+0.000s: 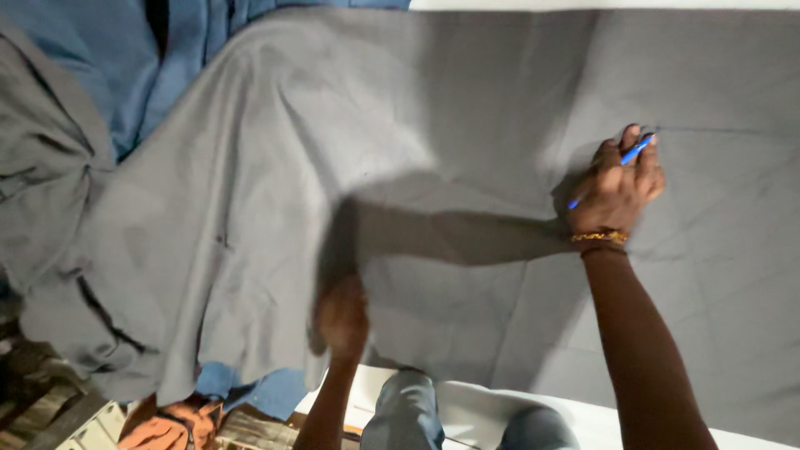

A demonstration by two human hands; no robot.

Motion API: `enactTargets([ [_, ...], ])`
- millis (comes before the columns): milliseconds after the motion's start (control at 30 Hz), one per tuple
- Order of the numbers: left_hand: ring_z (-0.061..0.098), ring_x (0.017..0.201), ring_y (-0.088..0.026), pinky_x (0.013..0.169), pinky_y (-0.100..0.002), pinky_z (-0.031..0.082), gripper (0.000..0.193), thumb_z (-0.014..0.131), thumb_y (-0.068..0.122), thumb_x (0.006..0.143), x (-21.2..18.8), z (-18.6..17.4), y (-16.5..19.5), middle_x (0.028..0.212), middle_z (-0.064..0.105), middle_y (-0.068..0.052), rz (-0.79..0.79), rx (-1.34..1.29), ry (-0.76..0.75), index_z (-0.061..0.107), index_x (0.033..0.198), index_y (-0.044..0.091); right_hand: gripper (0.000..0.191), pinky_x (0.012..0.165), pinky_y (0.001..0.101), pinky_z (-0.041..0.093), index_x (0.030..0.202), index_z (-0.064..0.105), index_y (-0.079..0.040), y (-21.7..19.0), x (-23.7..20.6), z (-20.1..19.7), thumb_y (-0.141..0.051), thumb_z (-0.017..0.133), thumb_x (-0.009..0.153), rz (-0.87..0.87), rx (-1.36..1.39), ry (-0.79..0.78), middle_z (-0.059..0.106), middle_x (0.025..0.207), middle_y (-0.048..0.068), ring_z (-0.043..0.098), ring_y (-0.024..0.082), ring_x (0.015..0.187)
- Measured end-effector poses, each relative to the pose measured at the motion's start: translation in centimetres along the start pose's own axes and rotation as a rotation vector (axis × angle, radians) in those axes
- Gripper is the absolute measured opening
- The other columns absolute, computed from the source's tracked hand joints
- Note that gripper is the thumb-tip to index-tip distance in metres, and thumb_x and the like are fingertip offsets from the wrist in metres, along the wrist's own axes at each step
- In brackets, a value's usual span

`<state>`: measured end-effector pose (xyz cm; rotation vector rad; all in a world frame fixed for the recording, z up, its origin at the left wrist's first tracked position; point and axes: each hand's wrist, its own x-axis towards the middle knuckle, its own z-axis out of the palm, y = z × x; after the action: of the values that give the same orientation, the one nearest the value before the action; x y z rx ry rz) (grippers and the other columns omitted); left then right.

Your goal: The person marks a large piece of gray fabric laid on the floor using a pen and a wooden ruler. They repeatedly position the ruler, draw straight lines, and adjust the fabric to continue marking across the surface.

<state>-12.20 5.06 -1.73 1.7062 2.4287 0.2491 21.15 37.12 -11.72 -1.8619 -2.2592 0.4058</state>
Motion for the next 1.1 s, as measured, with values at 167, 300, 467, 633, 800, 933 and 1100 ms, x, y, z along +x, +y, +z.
enactTargets([
  [167,0.055,0.128,-0.039,0.099,-0.048,0.056,0.054,0.059,0.023,0.096,-4.0,-2.2,-2.7,0.157,0.042,-0.015,-0.343,0.394,-0.487,0.052,0.149,0.03,0.03,0.117,0.0544,0.028,0.127,0.069,0.005,0.3,-0.3,0.5,-0.002,0.053,0.103,-0.023,-0.058,0.031,0.06,0.155,0.023,0.043,0.046,0.148],
  [300,0.048,0.134,-0.05,0.086,-0.05,0.056,0.065,0.064,0.026,0.089,-4.2,-2.4,-4.1,0.167,0.024,-0.022,-0.551,0.517,-0.776,0.048,0.15,0.042,0.027,0.116,0.0538,0.028,0.125,0.07,0.003,0.9,-0.7,1.1,-0.002,0.056,0.103,-0.011,-0.093,0.056,0.062,0.154,0.021,0.044,0.044,0.147],
  [467,0.058,0.124,-0.041,0.093,-0.046,0.057,0.048,0.059,0.023,0.097,-11.3,-3.2,-6.5,0.146,0.048,-0.022,-0.578,0.306,-0.332,0.054,0.144,0.019,0.024,0.114,0.0532,0.031,0.124,0.071,0.0,1.4,-0.8,1.4,0.0,0.058,0.103,-0.013,-0.082,0.021,0.062,0.153,0.021,0.044,0.043,0.15],
  [633,0.056,0.099,-0.03,0.076,-0.04,0.049,0.044,0.067,0.025,0.095,-20.4,-1.3,-6.3,0.114,0.055,-0.016,-1.366,-0.244,-0.355,0.053,0.134,0.01,0.033,0.115,0.0554,0.033,0.128,0.069,0.001,1.9,-1.6,1.5,0.0,0.059,0.097,-0.046,-0.039,0.074,0.057,0.158,0.023,0.042,0.044,0.149],
  [800,0.052,0.07,-0.019,0.053,-0.032,0.04,0.046,0.077,0.025,0.089,-23.0,1.1,-4.6,0.085,0.057,-0.009,-1.884,-0.539,-0.356,0.053,0.124,0.008,0.031,0.118,0.0543,0.033,0.131,0.066,-0.001,2.6,-1.9,1.9,0.0,0.056,0.102,-0.063,-0.095,0.068,0.056,0.165,0.02,0.041,0.043,0.154],
  [933,0.048,0.057,-0.014,0.041,-0.028,0.033,0.043,0.08,0.025,0.087,-22.6,1.8,-4.1,0.072,0.056,-0.004,-1.822,-0.584,-0.179,0.055,0.116,0.006,0.036,0.117,0.0543,0.034,0.136,0.065,-0.001,2.8,-1.7,2.1,0.0,0.055,0.101,-0.119,-0.078,0.145,0.055,0.162,0.022,0.043,0.043,0.152],
  [1100,0.048,0.053,-0.015,0.04,-0.028,0.033,0.031,0.073,0.03,0.094,-21.7,2.1,-4.3,0.069,0.057,-0.007,-1.87,-0.652,-0.096,0.061,0.095,0.001,0.037,0.116,0.0561,0.034,0.135,0.065,-0.002,2.6,-1.6,2.1,0.001,0.053,0.1,-0.081,-0.101,0.118,0.055,0.161,0.02,0.043,0.044,0.15],
])
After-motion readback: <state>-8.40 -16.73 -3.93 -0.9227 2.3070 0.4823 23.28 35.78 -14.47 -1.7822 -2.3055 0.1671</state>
